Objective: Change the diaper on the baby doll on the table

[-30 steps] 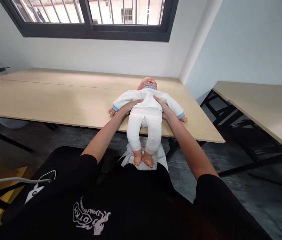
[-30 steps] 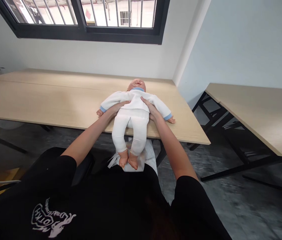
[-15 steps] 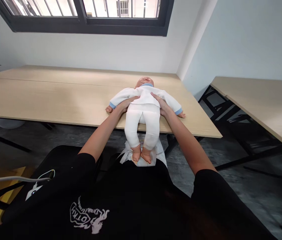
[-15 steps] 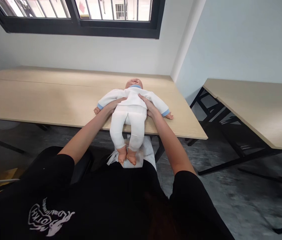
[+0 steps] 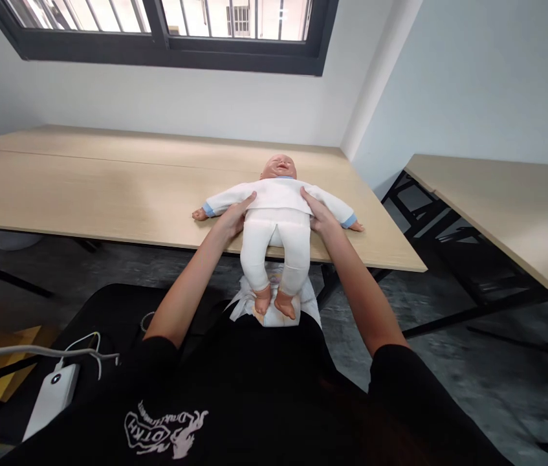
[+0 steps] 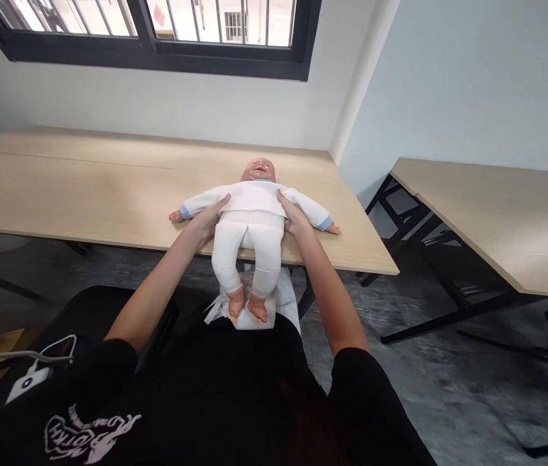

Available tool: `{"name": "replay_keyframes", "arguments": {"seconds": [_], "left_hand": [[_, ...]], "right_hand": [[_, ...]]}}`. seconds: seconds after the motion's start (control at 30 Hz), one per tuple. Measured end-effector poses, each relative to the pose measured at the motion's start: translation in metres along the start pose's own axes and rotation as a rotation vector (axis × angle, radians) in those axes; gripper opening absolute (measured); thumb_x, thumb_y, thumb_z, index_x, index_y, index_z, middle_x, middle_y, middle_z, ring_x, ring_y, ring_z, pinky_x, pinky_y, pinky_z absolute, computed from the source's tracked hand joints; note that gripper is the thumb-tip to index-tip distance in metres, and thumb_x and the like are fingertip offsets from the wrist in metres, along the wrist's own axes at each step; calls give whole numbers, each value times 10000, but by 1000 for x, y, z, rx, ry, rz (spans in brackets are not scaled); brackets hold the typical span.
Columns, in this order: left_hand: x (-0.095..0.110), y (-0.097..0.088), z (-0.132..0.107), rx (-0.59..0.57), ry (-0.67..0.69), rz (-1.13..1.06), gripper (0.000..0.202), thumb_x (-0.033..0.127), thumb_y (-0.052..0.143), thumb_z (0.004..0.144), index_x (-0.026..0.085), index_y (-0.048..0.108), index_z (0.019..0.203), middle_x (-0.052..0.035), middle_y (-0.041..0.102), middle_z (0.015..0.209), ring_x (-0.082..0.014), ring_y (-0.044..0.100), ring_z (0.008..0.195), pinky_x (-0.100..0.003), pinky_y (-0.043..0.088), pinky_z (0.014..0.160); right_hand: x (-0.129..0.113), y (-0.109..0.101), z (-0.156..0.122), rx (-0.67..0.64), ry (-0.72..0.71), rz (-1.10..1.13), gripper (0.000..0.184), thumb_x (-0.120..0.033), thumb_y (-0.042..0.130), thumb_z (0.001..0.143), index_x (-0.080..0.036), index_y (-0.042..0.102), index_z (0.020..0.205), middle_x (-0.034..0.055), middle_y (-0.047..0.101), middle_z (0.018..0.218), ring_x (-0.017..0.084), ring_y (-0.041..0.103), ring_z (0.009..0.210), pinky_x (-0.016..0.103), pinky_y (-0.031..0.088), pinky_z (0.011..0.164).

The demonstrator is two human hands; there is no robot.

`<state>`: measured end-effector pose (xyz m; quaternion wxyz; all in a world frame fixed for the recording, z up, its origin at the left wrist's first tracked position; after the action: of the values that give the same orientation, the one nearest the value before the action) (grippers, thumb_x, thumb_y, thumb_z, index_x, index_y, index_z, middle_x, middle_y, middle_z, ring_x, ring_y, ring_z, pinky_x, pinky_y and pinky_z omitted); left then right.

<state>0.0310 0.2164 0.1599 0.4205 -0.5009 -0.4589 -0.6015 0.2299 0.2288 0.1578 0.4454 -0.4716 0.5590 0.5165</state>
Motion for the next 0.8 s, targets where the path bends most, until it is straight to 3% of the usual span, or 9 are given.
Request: {"name": "replay_keyframes", "arguments": {"seconds": [0.03,0.1,0.17,0.23,0.37,0.47,0.6,0.7,0.8], "left_hand": [[-5,2,-12,-22,-38,-60,617,568,667,985,43,583,1300,-182,725,1236,-310,652,1235,-462,508,1130],[-7,-1,-34,49,-17,-77,730,510,776,906,94,488,1432,-202,615,1445,-338,606,1335,-466,507,1135],[-7,-4,-50,124,38,39,924,416,895,791,145,395,1519,-210,470,1594,-366,496,1460,-475,459,1189],[-5,-3,-59,141,103,159,1001,355,949,711,169,397,1525,-206,387,1649,-385,395,1534,-475,393,1246],[-3,0,-61,112,188,281,888,392,932,697,193,494,1444,-181,447,1591,-388,398,1525,-469,361,1265],[-5,-2,-61,137,221,333,826,398,903,706,189,495,1393,-172,496,1525,-370,452,1475,-496,380,1243],[-6,-4,-62,196,237,355,710,342,878,727,197,487,1301,-148,538,1440,-335,520,1385,-481,429,1193],[-4,-5,-62,232,249,371,650,315,890,732,203,497,1237,-143,558,1368,-327,548,1321,-464,453,1164],[-2,-6,-62,256,254,384,609,306,903,739,224,515,1202,-143,561,1349,-325,549,1302,-452,450,1162]], "right_hand": [[8,-5,-6,34,7,73,333,-376,521,1085,-117,666,1236,139,747,1266,230,735,1147,377,596,1037],[15,-16,-21,105,-94,85,331,-396,603,1032,-149,665,1243,117,721,1336,236,685,1254,382,557,1112],[20,-21,-38,139,-198,7,492,-479,698,950,-155,639,1316,114,673,1418,252,627,1340,400,499,1180],[24,-24,-53,196,-265,-96,706,-565,752,872,-148,584,1416,134,599,1506,272,565,1408,416,442,1226],[24,-26,-68,276,-348,-281,812,-667,707,853,-145,573,1461,154,612,1467,296,560,1380,433,449,1201],[22,-25,-72,323,-360,-361,804,-705,666,850,-124,621,1403,146,709,1245,293,654,1150,446,531,1076],[19,-26,-78,416,-359,-412,806,-731,678,796,-87,677,1281,115,719,1006,256,655,900,423,568,927],[15,-26,-83,458,-372,-447,814,-754,677,773,-75,702,1223,139,723,1032,254,642,878,435,558,933],[15,-24,-91,423,-351,-484,891,-784,612,814,-68,663,1341,187,714,1166,292,662,982,472,540,1003]]}}
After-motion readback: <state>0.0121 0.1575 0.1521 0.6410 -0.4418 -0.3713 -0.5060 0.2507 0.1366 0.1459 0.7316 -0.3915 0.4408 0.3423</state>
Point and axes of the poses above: each hand's wrist, its own z-axis towards the middle knuckle, its own y-axis out of the palm, x = y × z, the point moved 8 cm from there along z, towards the middle knuckle
